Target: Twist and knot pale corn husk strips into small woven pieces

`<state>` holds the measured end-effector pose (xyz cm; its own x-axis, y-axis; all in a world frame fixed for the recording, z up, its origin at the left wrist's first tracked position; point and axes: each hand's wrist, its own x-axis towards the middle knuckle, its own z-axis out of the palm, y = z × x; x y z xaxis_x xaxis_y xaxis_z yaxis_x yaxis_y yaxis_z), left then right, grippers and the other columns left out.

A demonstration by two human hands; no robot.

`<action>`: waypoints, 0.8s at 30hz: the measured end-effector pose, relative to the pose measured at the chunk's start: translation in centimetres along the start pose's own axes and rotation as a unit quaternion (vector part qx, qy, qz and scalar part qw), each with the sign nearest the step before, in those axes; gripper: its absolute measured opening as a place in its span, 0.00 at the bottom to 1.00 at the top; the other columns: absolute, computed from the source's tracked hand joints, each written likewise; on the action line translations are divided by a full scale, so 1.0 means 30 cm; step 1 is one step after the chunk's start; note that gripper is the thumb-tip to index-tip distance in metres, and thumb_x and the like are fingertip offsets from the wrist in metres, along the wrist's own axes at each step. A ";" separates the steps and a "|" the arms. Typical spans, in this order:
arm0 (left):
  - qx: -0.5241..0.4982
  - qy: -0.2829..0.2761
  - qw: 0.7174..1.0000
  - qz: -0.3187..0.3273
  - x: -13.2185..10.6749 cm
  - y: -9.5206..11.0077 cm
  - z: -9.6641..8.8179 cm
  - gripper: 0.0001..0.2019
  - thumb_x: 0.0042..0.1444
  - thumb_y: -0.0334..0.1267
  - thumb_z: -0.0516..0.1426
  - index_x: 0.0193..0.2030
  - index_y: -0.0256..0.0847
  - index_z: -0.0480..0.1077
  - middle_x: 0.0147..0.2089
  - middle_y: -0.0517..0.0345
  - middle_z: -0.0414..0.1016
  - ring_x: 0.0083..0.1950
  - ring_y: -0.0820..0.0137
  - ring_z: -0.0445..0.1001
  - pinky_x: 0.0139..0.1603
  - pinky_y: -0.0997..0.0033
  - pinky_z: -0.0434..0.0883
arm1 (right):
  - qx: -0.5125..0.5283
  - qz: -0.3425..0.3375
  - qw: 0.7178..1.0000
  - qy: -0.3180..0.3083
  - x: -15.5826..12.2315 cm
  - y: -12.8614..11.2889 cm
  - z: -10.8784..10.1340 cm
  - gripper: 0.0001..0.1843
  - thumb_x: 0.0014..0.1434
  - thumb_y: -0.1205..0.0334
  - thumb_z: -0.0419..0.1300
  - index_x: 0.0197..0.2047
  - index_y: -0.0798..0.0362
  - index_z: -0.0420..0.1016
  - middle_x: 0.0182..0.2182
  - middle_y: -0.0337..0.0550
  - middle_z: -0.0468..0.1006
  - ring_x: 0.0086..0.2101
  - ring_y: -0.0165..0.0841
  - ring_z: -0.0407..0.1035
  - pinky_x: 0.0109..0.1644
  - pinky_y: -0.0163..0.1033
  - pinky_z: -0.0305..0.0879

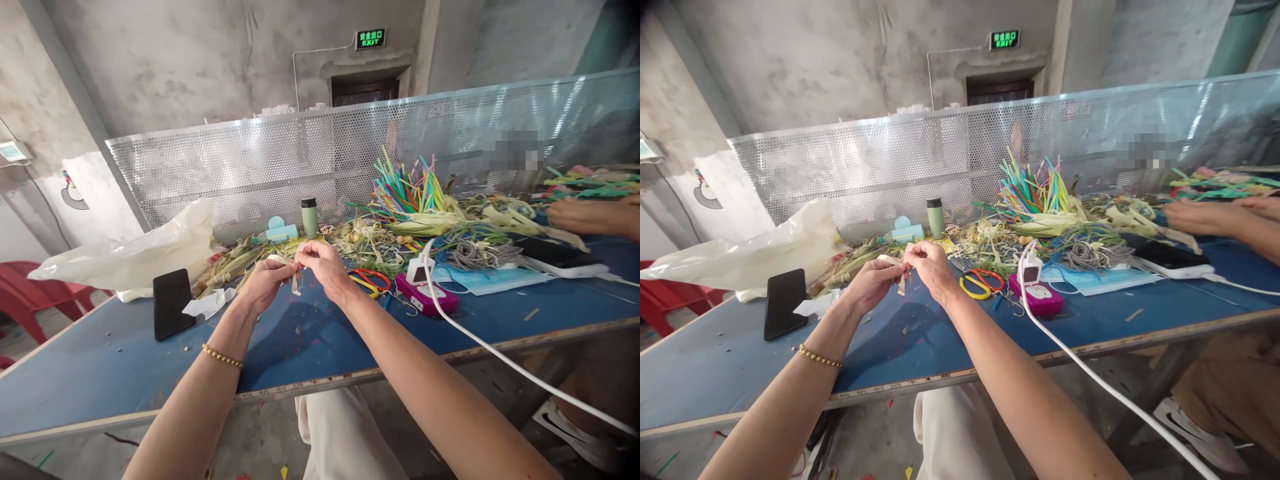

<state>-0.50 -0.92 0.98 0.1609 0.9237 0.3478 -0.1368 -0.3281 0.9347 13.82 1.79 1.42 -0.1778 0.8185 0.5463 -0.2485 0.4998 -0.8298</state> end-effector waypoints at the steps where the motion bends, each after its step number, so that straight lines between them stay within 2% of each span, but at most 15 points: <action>1: -0.001 0.001 1.000 0.000 -0.001 0.000 -0.001 0.11 0.43 0.42 0.70 0.22 0.35 0.78 0.25 0.54 0.73 0.28 0.73 0.63 0.31 0.69 0.59 | 0.001 0.000 1.000 -0.001 0.000 -0.001 0.000 0.08 0.46 0.61 0.62 0.21 0.52 0.67 0.21 0.35 0.69 0.26 0.29 0.63 0.33 0.37 0.60; 5: -0.019 -0.018 1.000 -0.004 -0.003 0.003 -0.005 0.11 0.46 0.42 0.68 0.24 0.34 0.79 0.28 0.52 0.75 0.29 0.73 0.65 0.33 0.69 0.60 | -0.011 0.010 1.000 0.008 0.001 -0.007 -0.005 0.09 0.48 0.59 0.62 0.23 0.52 0.67 0.21 0.36 0.70 0.25 0.29 0.64 0.32 0.37 0.61; 9: -0.047 -0.040 0.998 -0.008 -0.002 0.009 -0.008 0.10 0.45 0.40 0.69 0.29 0.34 0.80 0.32 0.50 0.77 0.31 0.72 0.67 0.34 0.69 0.62 | -0.029 0.014 0.999 0.016 0.008 -0.001 -0.009 0.09 0.49 0.57 0.62 0.25 0.52 0.68 0.21 0.36 0.71 0.24 0.30 0.64 0.31 0.36 0.61; 14: -0.009 -0.049 0.999 -0.006 0.002 0.008 -0.004 0.14 0.49 0.47 0.67 0.27 0.36 0.78 0.26 0.52 0.75 0.29 0.71 0.68 0.33 0.69 0.61 | -0.087 -0.011 0.995 0.045 0.016 0.015 -0.007 0.09 0.49 0.58 0.62 0.25 0.52 0.68 0.23 0.37 0.70 0.26 0.30 0.63 0.31 0.36 0.60; 16: 0.018 -0.026 0.999 0.002 0.005 0.003 -0.002 0.16 0.47 0.48 0.68 0.25 0.36 0.78 0.24 0.54 0.74 0.27 0.72 0.66 0.32 0.70 0.60 | -0.104 -0.022 0.993 0.051 0.015 0.014 -0.005 0.08 0.49 0.59 0.62 0.24 0.52 0.68 0.23 0.37 0.70 0.26 0.29 0.63 0.31 0.36 0.60; 20: 0.041 0.053 0.998 0.019 0.010 -0.010 0.000 0.14 0.40 0.45 0.72 0.24 0.36 0.79 0.26 0.54 0.76 0.28 0.73 0.67 0.31 0.70 0.60 | -0.113 -0.024 0.992 0.042 0.005 0.001 0.001 0.09 0.49 0.59 0.62 0.23 0.53 0.68 0.21 0.36 0.70 0.25 0.29 0.63 0.30 0.35 0.59; 24: 0.048 0.054 0.997 0.037 0.011 -0.014 0.000 0.12 0.38 0.43 0.72 0.23 0.37 0.80 0.28 0.52 0.79 0.33 0.68 0.71 0.37 0.68 0.65 | -0.102 -0.008 0.994 0.039 0.001 0.002 0.004 0.08 0.48 0.60 0.62 0.23 0.53 0.68 0.21 0.36 0.71 0.25 0.29 0.65 0.30 0.35 0.59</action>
<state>-0.40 -0.48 0.71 0.0479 0.9104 0.4109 -0.0495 -0.4087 0.9113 13.68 1.81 1.40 -0.0982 0.8255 0.5557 -0.0514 0.5535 -0.8313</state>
